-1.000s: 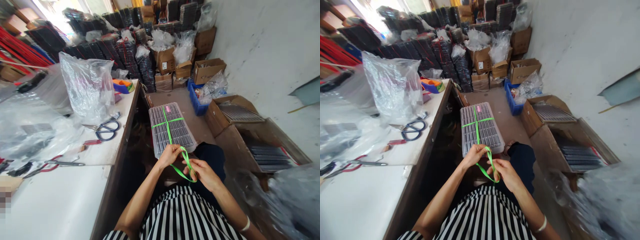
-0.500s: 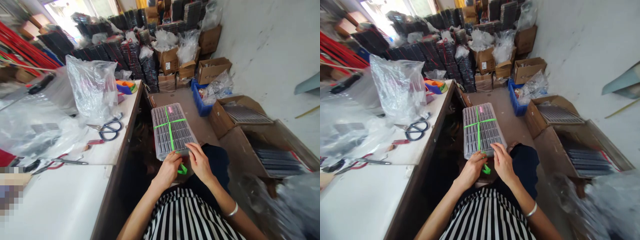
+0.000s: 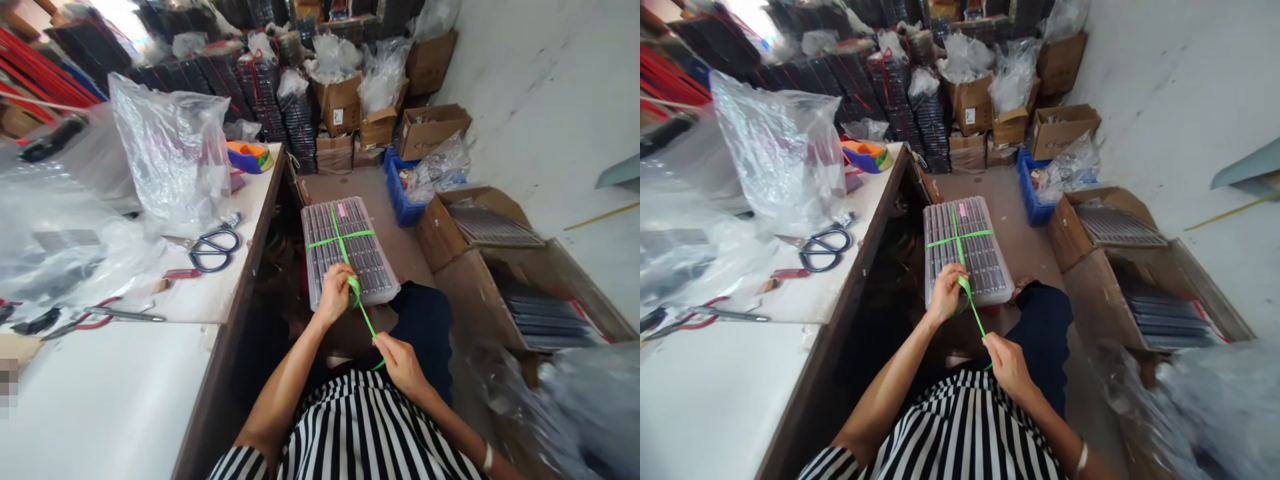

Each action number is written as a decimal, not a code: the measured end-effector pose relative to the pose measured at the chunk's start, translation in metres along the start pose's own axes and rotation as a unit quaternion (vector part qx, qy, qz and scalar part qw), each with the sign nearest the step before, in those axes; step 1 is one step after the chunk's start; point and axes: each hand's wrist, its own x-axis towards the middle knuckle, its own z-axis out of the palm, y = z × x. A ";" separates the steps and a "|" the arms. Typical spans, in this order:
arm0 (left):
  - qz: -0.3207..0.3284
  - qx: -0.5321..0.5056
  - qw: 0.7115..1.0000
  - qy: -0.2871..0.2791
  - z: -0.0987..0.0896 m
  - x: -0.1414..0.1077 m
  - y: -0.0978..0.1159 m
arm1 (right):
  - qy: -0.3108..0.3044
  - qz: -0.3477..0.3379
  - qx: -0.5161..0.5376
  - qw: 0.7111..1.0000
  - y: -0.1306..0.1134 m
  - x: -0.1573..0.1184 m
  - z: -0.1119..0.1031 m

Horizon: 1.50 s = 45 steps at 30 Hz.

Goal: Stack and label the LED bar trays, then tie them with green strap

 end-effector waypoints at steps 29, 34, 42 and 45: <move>-0.030 0.061 0.971 -0.229 -0.019 0.027 0.009 | 0.251 0.052 0.127 0.958 0.011 0.034 -0.007; -0.002 0.008 0.970 -0.245 -0.031 0.019 -0.001 | 0.199 -0.087 0.090 0.972 0.002 0.052 0.016; 0.001 0.018 0.983 -0.183 -0.019 0.014 0.002 | 0.058 -0.192 0.096 0.975 -0.003 0.057 0.014; 0.010 0.051 0.985 -0.166 -0.013 0.015 0.011 | 0.066 -0.181 0.097 0.977 -0.016 0.067 0.001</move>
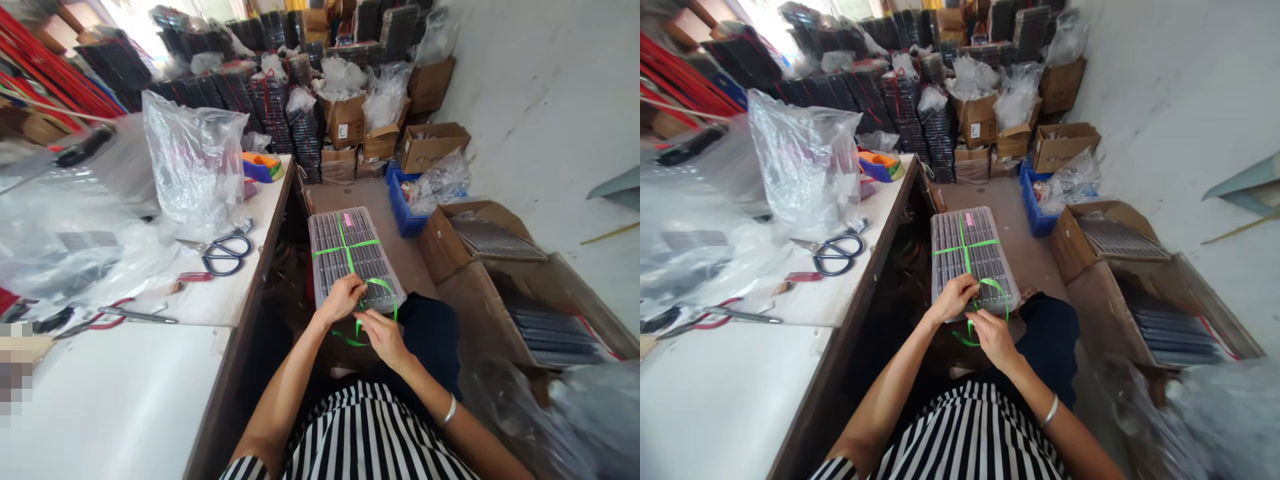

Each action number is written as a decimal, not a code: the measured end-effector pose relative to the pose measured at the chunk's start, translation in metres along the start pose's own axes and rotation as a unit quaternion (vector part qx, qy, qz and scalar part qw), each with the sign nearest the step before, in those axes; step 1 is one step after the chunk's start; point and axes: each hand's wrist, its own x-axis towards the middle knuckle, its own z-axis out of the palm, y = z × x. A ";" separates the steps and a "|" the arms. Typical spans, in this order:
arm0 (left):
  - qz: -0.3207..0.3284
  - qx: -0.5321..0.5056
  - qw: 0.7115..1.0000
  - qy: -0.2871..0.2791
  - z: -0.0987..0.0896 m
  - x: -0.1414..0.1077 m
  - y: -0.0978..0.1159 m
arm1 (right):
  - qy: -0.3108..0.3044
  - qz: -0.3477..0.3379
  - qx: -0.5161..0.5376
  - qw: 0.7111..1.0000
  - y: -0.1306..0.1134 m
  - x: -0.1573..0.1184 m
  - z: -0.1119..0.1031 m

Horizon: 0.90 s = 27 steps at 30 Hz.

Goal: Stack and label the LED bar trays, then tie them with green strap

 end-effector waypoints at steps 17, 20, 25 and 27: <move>-0.047 0.058 0.992 0.103 0.011 0.001 -0.005 | 0.062 0.233 0.193 0.951 -0.005 0.008 0.025; -0.019 0.095 0.992 0.076 0.000 -0.012 -0.003 | 0.060 0.214 0.181 0.958 -0.004 0.011 0.022; -0.010 0.151 0.988 0.017 0.001 -0.024 0.000 | 0.065 0.160 0.107 0.979 -0.008 0.012 0.019; -0.007 0.166 0.986 -0.013 0.001 -0.021 0.004 | 0.075 0.117 0.050 0.989 -0.014 0.014 0.014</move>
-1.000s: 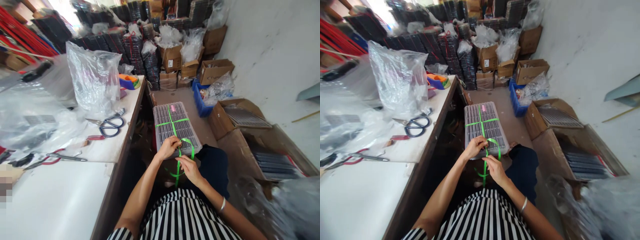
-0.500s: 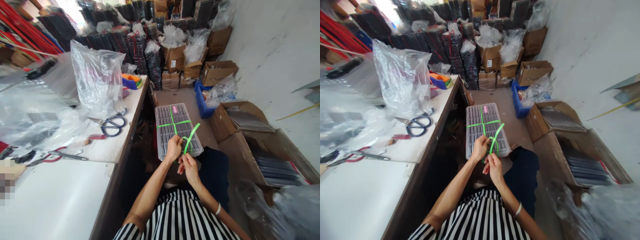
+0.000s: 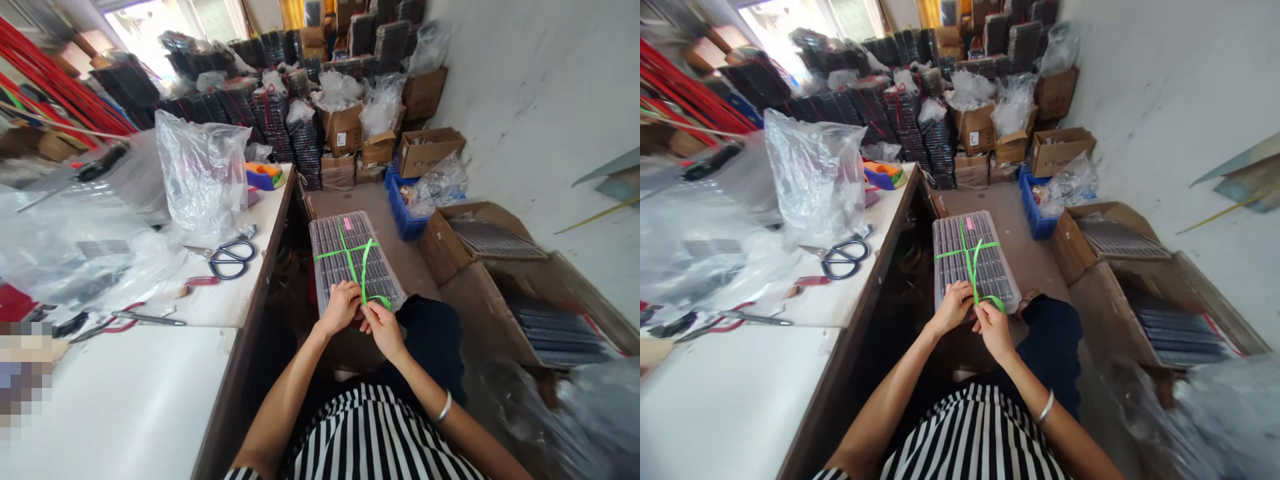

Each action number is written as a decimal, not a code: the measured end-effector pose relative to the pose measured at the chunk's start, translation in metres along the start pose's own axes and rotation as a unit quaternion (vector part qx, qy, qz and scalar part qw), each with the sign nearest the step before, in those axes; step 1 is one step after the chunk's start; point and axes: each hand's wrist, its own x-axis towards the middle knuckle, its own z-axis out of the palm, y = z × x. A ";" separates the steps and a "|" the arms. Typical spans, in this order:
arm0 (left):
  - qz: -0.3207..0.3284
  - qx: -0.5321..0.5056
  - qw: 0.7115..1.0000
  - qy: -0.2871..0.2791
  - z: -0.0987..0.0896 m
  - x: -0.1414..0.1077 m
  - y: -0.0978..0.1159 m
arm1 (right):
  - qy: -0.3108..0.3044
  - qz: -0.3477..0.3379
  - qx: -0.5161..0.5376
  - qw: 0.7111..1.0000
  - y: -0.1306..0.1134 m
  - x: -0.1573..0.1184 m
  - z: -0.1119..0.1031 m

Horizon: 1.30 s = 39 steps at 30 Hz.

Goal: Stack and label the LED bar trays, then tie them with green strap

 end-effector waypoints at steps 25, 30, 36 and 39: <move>0.041 -0.015 0.997 -0.058 -0.010 0.007 -0.004 | 0.005 0.014 -0.156 0.988 -0.009 0.008 -0.009; 0.031 -0.006 0.999 -0.034 -0.005 0.003 -0.007 | -0.027 0.120 0.037 0.992 -0.003 0.009 -0.006; 0.058 0.004 0.997 -0.045 -0.012 -0.016 0.001 | -0.064 0.205 0.254 0.943 -0.006 0.000 -0.006; 0.069 0.042 0.996 -0.034 -0.010 -0.020 0.003 | -0.059 0.219 0.290 0.930 -0.005 -0.002 -0.005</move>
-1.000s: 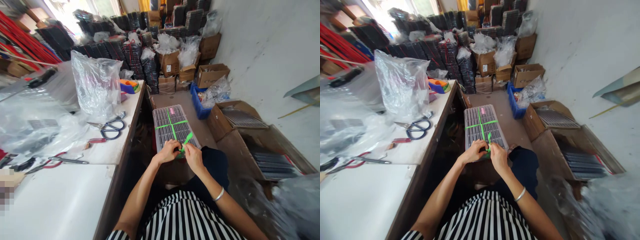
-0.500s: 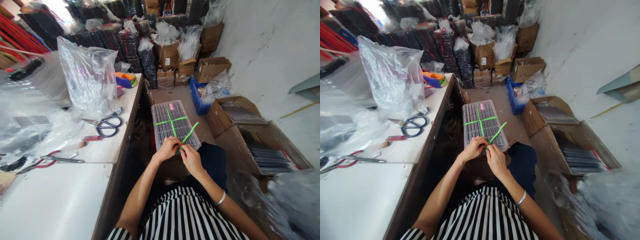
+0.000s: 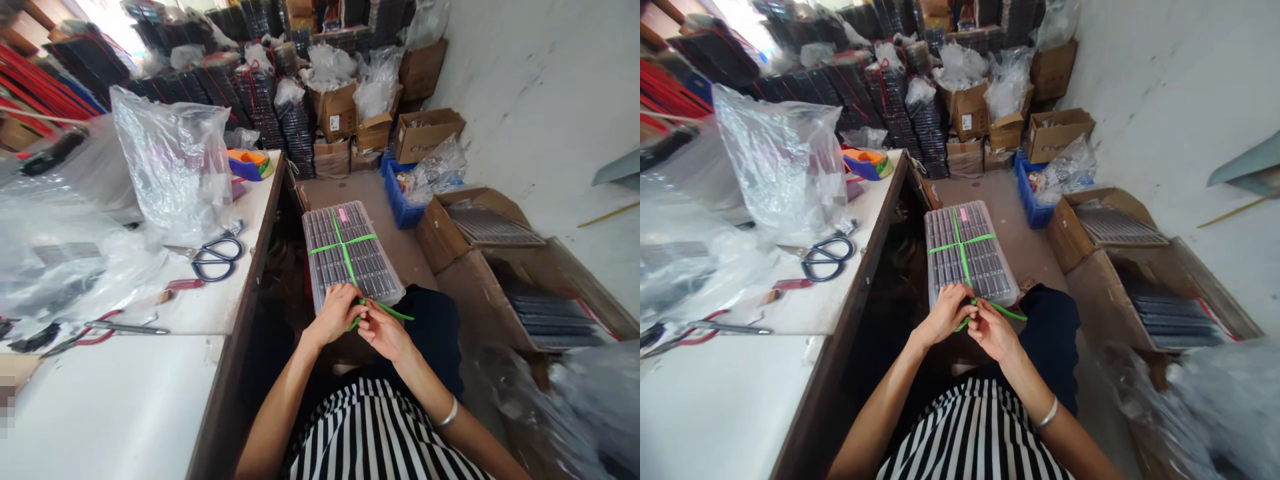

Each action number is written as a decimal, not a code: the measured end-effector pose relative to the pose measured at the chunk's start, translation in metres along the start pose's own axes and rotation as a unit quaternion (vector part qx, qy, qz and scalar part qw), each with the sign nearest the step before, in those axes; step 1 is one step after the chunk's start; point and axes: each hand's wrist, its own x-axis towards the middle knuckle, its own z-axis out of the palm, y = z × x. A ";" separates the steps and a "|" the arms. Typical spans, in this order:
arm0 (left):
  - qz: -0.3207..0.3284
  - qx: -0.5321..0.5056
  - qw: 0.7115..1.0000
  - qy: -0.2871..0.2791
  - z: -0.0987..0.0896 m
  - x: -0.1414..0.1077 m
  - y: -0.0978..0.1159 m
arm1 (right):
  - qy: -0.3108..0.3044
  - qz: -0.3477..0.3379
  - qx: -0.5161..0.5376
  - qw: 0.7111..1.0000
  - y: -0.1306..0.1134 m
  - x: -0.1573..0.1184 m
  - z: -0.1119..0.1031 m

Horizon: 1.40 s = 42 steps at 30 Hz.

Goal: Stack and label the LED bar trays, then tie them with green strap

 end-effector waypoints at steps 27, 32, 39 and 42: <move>-0.147 -0.030 0.987 0.060 0.008 -0.003 0.017 | 0.181 -0.195 -0.401 0.876 0.033 0.005 -0.028; -0.156 0.001 0.984 0.090 0.006 -0.005 0.012 | 0.184 -0.200 -0.416 0.868 0.029 0.008 -0.034; -0.296 -0.242 0.881 0.278 0.011 -0.037 0.037 | 0.099 -0.181 -0.400 0.893 0.016 -0.020 -0.036; -0.355 -0.439 0.802 0.194 0.039 -0.035 0.044 | 0.057 -0.159 -0.405 0.899 0.017 -0.035 -0.031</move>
